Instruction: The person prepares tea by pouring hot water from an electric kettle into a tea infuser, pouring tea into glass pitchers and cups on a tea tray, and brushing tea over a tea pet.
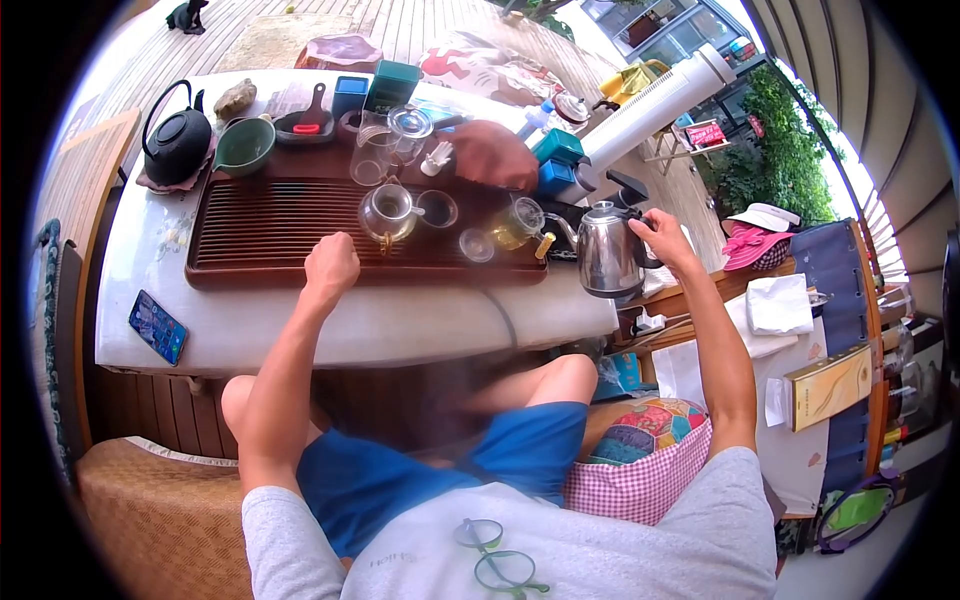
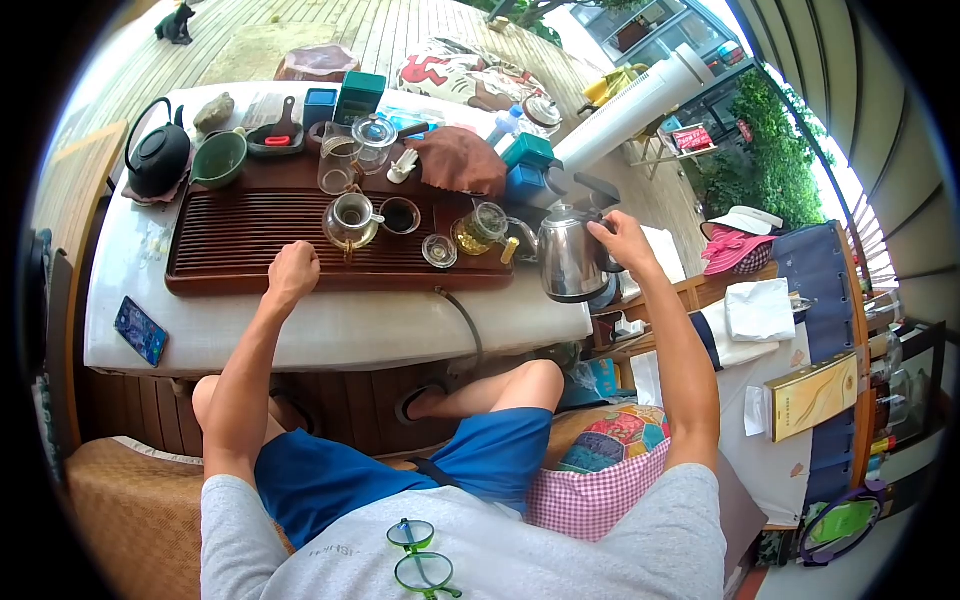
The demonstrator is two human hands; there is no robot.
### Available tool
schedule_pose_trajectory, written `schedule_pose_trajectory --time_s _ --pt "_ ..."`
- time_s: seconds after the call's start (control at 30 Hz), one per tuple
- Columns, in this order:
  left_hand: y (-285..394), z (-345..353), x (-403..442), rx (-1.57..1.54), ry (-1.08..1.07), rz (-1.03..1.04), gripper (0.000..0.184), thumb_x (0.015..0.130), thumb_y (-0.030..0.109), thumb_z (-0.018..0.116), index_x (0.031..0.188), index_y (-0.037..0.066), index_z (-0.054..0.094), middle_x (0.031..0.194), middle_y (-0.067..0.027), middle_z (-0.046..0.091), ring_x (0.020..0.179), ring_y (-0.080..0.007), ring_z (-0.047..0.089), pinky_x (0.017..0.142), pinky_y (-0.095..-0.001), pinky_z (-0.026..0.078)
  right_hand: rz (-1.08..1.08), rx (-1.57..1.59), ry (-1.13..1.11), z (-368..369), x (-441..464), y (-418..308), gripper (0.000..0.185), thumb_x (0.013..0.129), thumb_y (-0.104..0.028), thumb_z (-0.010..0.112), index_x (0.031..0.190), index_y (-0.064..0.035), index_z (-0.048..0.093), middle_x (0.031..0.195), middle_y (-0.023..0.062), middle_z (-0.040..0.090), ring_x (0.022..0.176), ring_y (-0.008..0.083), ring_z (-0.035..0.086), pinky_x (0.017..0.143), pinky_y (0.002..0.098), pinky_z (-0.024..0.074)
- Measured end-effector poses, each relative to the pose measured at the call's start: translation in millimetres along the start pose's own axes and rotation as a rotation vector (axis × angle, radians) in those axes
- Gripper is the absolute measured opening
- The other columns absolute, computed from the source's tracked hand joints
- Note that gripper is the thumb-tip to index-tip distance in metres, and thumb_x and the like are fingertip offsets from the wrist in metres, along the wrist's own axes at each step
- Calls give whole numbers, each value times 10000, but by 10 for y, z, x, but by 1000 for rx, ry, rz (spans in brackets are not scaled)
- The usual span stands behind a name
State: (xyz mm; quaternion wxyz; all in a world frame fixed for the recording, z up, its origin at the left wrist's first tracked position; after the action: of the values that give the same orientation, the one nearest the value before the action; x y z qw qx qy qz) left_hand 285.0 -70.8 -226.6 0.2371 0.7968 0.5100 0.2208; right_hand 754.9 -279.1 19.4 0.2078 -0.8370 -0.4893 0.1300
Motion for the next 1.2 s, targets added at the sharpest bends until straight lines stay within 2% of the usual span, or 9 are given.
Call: schedule_pose_trajectory --time_s 0.1,0.3,0.57,0.7,0.83,0.97,1.1,1.2 --pt "-39 23 18 16 0 -38 140 809 96 589 805 5 696 871 -206 699 849 -412 674 729 -503 544 16 3 -19 0 2 35 302 917 -283 714 926 7 632 778 20 593 719 97 507 646 269 422" --pt "15 34 -3 18 -2 15 153 840 90 546 783 -10 647 862 -232 683 818 -439 662 707 -522 537 48 49 -17 26 -52 41 290 922 -277 712 954 1 632 811 1 588 735 86 488 650 255 407" --pt "39 119 13 31 16 57 150 837 109 557 813 11 667 882 -208 688 850 -416 663 723 -515 537 36 171 -29 93 -16 338 280 929 -273 707 984 -13 619 819 -28 549 742 73 450 655 239 378" --pt "83 127 35 43 -64 2 155 832 108 562 823 14 686 910 -198 696 876 -412 664 746 -511 539 82 233 -24 92 -76 498 258 923 -262 719 985 -33 617 804 -42 552 730 55 448 641 222 364" --pt "116 90 57 35 -63 -43 166 797 101 599 842 -1 722 914 -200 703 879 -398 672 771 -481 543 100 530 42 219 -142 881 231 904 -249 754 985 -77 623 810 -64 582 709 25 464 630 199 363" --pt "157 79 55 34 -77 -33 170 797 109 604 850 1 724 920 -197 706 884 -397 671 772 -481 540 45 743 248 361 -202 1341 240 892 -230 780 982 -77 618 845 -66 606 724 16 485 636 188 373" --pt "175 103 59 39 -89 -52 180 794 115 603 849 -1 729 901 -202 704 880 -398 670 766 -479 537 12 753 498 610 -121 1716 246 883 -221 792 968 -74 614 833 -65 601 704 16 485 623 185 376" --pt "194 126 60 49 -98 -32 182 791 108 598 845 -6 729 899 -205 704 880 -401 669 763 -476 536 123 805 566 850 11 1917 274 874 -263 803 959 -68 629 850 -53 620 724 35 517 644 196 401"
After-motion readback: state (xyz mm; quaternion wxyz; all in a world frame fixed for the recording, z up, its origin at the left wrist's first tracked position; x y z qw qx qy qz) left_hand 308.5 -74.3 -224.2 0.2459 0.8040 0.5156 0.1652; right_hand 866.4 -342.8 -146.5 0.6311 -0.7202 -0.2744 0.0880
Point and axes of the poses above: each hand's wrist, its own x-axis towards the middle knuckle, its own z-axis out of the palm, y = z × x, the point moved 9 cm from there along x, towards the middle knuckle
